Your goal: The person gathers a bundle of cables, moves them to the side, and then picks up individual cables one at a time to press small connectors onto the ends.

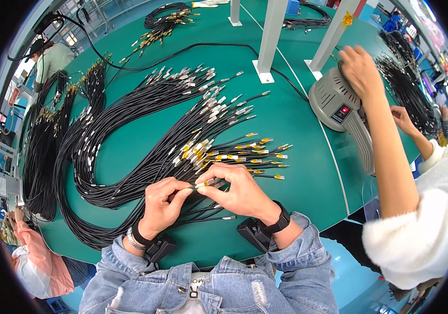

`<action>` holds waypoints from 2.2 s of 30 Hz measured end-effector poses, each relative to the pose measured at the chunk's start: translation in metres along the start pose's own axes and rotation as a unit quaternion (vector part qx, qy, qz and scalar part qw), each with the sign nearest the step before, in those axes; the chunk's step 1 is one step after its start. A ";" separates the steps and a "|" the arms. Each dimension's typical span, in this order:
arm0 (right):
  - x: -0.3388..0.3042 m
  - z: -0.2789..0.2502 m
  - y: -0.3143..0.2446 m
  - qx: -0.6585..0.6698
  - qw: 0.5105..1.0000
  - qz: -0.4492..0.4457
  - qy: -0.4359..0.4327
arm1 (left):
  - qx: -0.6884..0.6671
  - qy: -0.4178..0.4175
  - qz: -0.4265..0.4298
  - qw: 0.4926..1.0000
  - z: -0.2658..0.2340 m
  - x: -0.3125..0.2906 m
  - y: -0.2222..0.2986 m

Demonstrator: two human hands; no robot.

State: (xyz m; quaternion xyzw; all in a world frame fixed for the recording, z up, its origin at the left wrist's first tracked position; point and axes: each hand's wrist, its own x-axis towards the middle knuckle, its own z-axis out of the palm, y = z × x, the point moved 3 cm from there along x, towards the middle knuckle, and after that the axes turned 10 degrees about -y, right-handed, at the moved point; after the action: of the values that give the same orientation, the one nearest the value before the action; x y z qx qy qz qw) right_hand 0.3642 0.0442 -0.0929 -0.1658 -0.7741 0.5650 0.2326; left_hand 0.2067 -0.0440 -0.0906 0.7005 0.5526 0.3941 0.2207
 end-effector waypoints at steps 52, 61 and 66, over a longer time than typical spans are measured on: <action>-0.017 -0.026 0.005 -0.060 0.956 0.121 -0.262 | 0.245 -0.060 -0.009 0.968 0.001 0.002 0.008; -0.015 -0.034 0.007 -0.024 0.983 0.123 -0.135 | 0.173 -0.043 0.004 0.984 0.004 0.001 0.004; -0.002 -0.016 0.002 -0.046 0.998 -0.034 0.031 | 0.072 -0.051 -0.074 0.993 0.001 -0.003 0.005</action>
State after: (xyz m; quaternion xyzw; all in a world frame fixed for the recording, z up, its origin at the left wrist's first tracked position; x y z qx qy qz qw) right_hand 0.3750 0.0563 -0.0917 -0.1677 -0.7968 0.5149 0.2680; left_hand 0.2103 -0.0484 -0.0891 0.6906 0.6181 0.2995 0.2265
